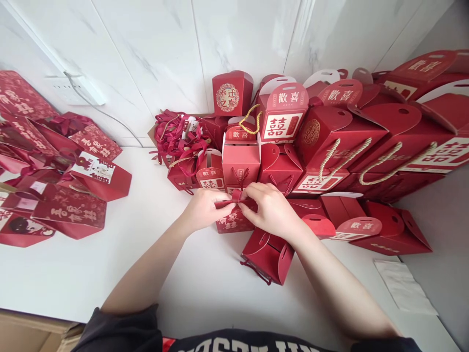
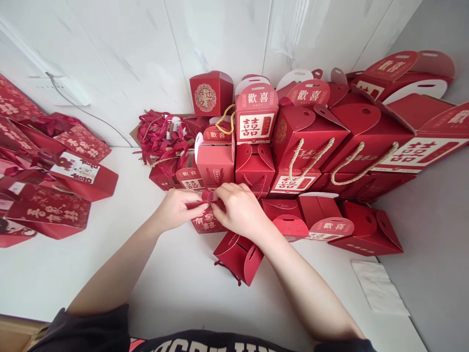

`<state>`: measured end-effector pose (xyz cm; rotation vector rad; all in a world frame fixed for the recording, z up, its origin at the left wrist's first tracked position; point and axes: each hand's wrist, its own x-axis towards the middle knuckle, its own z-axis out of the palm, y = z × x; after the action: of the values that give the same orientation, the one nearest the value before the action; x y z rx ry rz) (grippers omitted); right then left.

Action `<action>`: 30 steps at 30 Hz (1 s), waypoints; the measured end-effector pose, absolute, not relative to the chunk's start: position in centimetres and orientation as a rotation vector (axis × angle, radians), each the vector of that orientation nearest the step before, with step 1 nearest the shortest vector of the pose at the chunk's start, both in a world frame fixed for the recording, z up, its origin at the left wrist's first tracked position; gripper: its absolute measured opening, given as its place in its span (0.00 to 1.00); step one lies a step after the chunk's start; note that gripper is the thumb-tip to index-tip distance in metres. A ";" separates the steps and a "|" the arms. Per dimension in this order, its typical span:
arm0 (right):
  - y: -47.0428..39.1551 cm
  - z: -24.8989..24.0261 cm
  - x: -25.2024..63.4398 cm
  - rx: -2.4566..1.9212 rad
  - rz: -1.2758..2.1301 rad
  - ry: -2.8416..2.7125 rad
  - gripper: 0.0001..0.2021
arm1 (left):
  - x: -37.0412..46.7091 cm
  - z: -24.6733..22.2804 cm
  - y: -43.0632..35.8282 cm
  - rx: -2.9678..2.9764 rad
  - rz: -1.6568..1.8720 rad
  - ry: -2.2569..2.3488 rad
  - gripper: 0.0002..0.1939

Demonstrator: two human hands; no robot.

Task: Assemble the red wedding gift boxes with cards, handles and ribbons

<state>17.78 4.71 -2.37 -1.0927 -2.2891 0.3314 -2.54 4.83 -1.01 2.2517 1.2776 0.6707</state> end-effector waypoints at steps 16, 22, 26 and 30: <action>4.4 -2.4 17.8 -1.002 0.123 -2.403 0.05 | -3.1 -1.3 4.6 2.546 0.644 1.192 0.07; 3.7 -1.7 17.8 -0.964 0.157 -2.423 0.06 | -2.9 -0.8 3.6 2.666 0.672 1.263 0.12; 3.6 -1.5 17.8 -0.975 0.131 -2.438 0.07 | -2.7 -0.4 3.0 2.617 0.680 1.343 0.10; 3.9 -1.7 17.7 -0.939 0.142 -2.431 0.07 | -2.8 -0.3 3.0 2.565 0.693 1.347 0.09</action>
<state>17.72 3.86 -1.72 -0.9391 -2.4306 0.1418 -2.84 3.05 -0.30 2.5650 1.3469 0.6934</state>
